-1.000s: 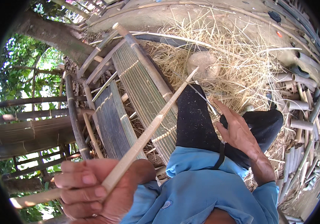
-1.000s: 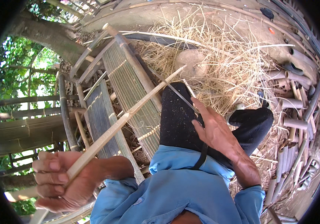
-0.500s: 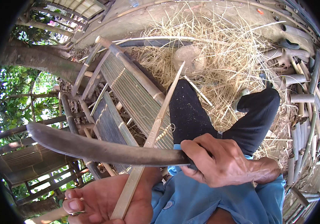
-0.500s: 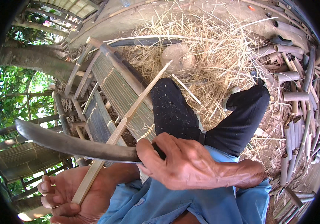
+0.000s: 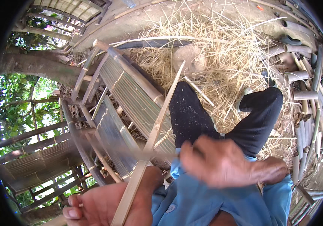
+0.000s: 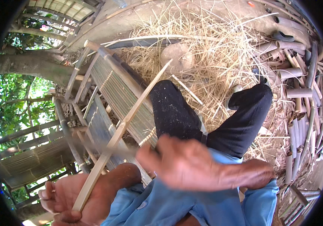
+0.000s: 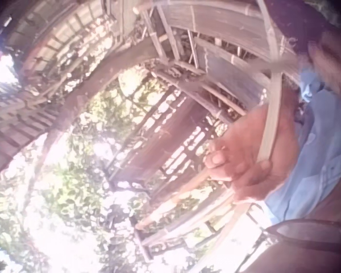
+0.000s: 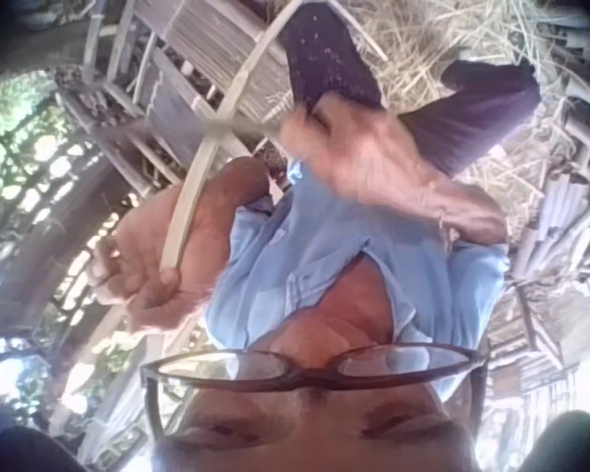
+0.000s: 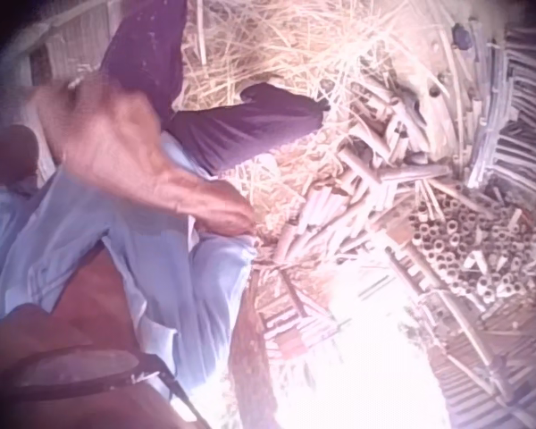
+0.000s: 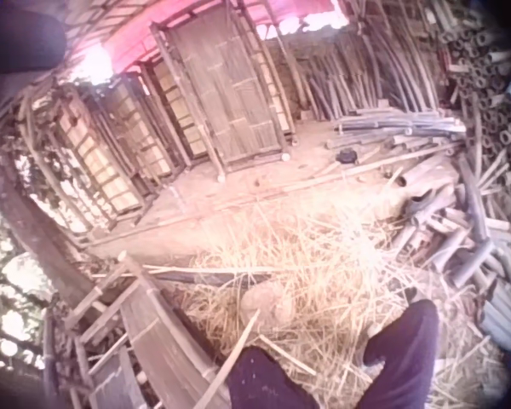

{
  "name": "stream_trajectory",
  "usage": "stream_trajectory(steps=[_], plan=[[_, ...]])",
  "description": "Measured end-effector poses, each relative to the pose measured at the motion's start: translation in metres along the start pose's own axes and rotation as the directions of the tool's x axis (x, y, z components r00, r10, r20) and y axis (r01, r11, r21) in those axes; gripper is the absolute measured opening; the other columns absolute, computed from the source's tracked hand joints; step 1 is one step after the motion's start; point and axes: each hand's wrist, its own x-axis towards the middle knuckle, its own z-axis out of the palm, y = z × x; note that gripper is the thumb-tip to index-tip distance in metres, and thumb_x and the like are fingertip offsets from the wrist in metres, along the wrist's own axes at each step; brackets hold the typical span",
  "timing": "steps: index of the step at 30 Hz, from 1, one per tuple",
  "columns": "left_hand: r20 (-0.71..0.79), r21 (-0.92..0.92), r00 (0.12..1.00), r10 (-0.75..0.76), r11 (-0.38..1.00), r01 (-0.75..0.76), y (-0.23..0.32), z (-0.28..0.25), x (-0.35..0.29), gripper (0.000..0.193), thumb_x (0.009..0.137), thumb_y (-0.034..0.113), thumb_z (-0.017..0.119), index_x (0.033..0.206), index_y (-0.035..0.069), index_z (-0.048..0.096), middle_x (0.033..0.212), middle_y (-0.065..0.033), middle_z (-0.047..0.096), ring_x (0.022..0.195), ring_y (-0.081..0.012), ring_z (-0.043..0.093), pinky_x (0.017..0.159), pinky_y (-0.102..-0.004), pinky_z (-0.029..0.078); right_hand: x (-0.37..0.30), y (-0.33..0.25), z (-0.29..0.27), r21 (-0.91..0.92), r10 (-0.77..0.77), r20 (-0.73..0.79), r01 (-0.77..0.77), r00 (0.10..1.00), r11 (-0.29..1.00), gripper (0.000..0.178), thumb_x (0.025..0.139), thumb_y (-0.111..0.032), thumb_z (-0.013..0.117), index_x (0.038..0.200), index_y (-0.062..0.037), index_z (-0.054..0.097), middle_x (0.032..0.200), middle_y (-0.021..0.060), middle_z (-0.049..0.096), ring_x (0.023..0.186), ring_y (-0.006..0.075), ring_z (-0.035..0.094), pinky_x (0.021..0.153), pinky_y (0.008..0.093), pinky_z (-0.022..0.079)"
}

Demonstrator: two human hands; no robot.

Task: The person shaves a thin strip of bamboo using a knife, pulling the blade along the length of the wood while seated. The person then handles several strips and a piece of woven bamboo mat.

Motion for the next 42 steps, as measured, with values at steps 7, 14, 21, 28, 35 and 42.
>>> stream_trajectory(steps=[7,14,21,28,35,42], plan=[[0.023,0.052,1.0,0.005,0.999,-0.006,-0.015,0.003,-0.003,0.046,0.104,0.032,0.046,0.06,0.018,0.045,0.063,0.0022,0.043,0.083,-0.0179,0.055,0.082,-0.0379,0.043,0.002,0.071,0.035,-0.139,0.278,-0.039,-0.28,0.96,0.95,0.013,0.092,-0.019,0.065,0.096,-0.01,0.056,0.071,0.01,0.052,0.051,0.0266,0.062,0.041,0.038,0.049],[0.494,-0.154,0.788,-0.368,0.855,0.496,-0.043,-0.043,-0.045,0.061,0.104,0.063,0.026,0.077,0.011,0.043,0.062,-0.002,0.036,0.039,-0.0183,0.036,0.044,-0.0356,0.032,-0.011,0.123,0.067,0.093,0.454,-0.156,-0.444,0.877,0.891,0.027,0.093,-0.018,0.068,0.111,-0.0029,0.056,0.08,0.0212,0.064,0.062,0.0403,0.065,0.055,0.0477,0.053],[0.335,-0.358,0.917,-0.217,0.871,0.337,-0.052,-0.051,0.021,0.056,0.106,0.057,0.028,0.076,0.012,0.041,0.061,0.0013,0.037,0.038,-0.0108,0.037,0.031,-0.0256,0.033,-0.025,0.186,0.118,0.04,0.512,-0.058,-0.511,0.857,0.859,0.029,0.094,-0.019,0.065,0.115,-0.0025,0.054,0.079,0.0228,0.068,0.072,0.0432,0.068,0.066,0.0504,0.055],[0.474,-0.225,0.783,-0.404,0.804,0.551,-0.063,-0.061,-0.01,0.056,0.102,0.063,0.027,0.079,0.013,0.039,0.059,0.0001,0.038,0.034,-0.01,0.037,0.036,-0.0239,0.026,-0.035,0.214,0.143,0.004,0.576,0.035,-0.576,0.817,0.817,0.029,0.089,-0.014,0.069,0.111,-0.0027,0.054,0.076,0.0237,0.065,0.072,0.0433,0.067,0.064,0.0512,0.053],[0.254,-0.466,0.926,-0.281,0.803,0.371,-0.064,-0.041,-0.038,0.054,0.106,0.056,0.034,0.077,0.012,0.038,0.06,0.004,0.031,0.036,-0.0057,0.028,0.03,-0.0186,0.028,0.02,0.162,0.13,-0.023,0.302,0.01,-0.302,0.953,0.953,0.027,0.09,-0.022,0.071,0.107,-0.0048,0.059,0.08,0.0161,0.061,0.061,0.032,0.065,0.053,0.0421,0.056],[0.26,-0.47,0.919,-0.295,0.793,0.387,-0.069,-0.036,-0.044,0.045,0.107,0.043,0.042,0.073,0.013,0.038,0.062,0.0054,0.03,0.04,-0.004,0.029,0.033,-0.0162,0.027,0.022,0.203,0.151,0.016,0.213,0.033,-0.213,0.977,0.977,0.026,0.09,-0.02,0.069,0.107,-0.0039,0.059,0.074,0.0146,0.057,0.056,0.03,0.063,0.046,0.0399,0.053]])
